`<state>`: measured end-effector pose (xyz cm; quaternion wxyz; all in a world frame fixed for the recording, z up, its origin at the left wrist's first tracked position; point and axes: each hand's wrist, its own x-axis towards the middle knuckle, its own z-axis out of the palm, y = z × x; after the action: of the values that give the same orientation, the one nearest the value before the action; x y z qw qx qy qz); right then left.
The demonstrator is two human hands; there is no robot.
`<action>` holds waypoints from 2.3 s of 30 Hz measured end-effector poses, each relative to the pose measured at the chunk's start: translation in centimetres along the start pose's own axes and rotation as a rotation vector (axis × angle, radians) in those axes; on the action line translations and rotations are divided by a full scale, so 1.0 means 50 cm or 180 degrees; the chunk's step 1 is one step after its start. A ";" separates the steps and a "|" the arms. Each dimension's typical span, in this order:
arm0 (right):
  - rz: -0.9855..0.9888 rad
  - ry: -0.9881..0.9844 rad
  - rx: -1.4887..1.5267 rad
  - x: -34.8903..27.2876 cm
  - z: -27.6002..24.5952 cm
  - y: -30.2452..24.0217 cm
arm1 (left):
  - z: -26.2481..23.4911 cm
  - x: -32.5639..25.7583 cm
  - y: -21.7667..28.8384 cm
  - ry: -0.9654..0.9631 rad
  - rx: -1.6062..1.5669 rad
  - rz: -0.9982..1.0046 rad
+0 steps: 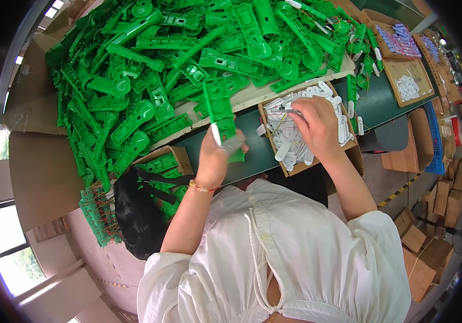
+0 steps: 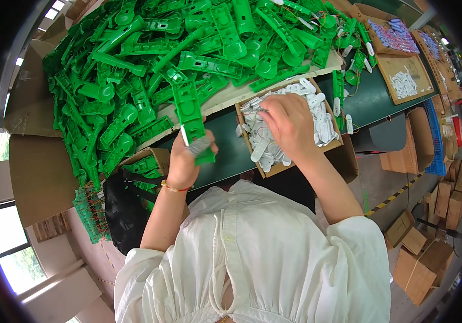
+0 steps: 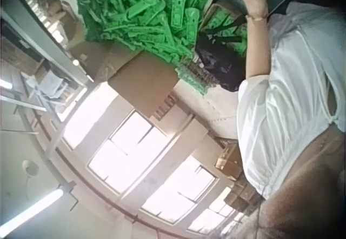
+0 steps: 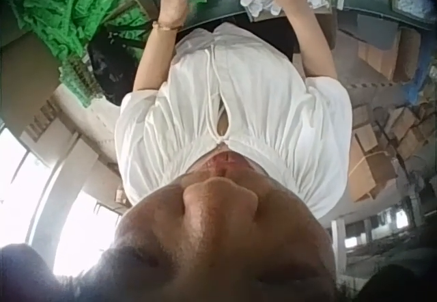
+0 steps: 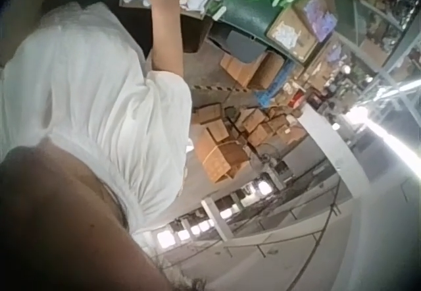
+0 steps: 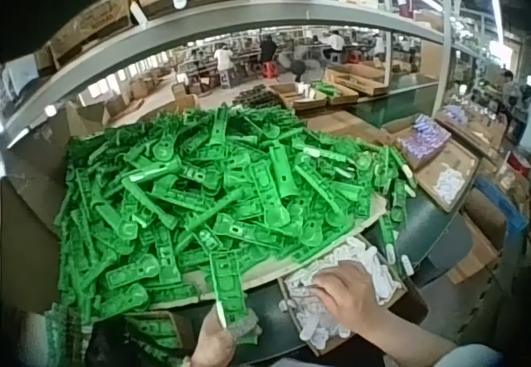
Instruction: Assembling green plastic light fixture housings with internal electronic components and white labels.
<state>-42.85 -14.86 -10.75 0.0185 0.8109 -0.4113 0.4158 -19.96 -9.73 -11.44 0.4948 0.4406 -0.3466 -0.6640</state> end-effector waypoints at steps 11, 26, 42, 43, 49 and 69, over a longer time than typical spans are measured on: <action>-0.0025 -0.0107 0.0950 0.029 -0.014 -0.076 | 0.063 0.005 0.047 0.0031 0.1027 0.1454; 0.0246 -0.0665 0.1372 0.028 -0.003 -0.124 | 0.011 -0.017 0.049 0.0125 0.0079 0.0647; -0.0705 -0.0555 0.0225 0.051 -0.003 -0.180 | 0.005 -0.033 0.019 -0.0207 -0.0541 0.0241; -0.0734 -0.0577 0.0206 0.052 -0.006 -0.179 | 0.005 -0.031 0.019 -0.0223 -0.0542 0.0230; -0.0702 -0.0747 0.0328 0.054 -0.012 -0.180 | 0.003 -0.042 0.026 -0.0526 0.0471 0.0335; 0.0038 -0.0894 0.0945 0.033 0.012 -0.168 | 0.001 -0.045 0.006 -0.0663 -0.0588 0.0048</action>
<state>-36.18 -10.62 -7.38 -0.1612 0.8523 -0.3488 0.3548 -19.61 -7.66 -10.62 0.4996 0.3193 -0.3368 -0.7315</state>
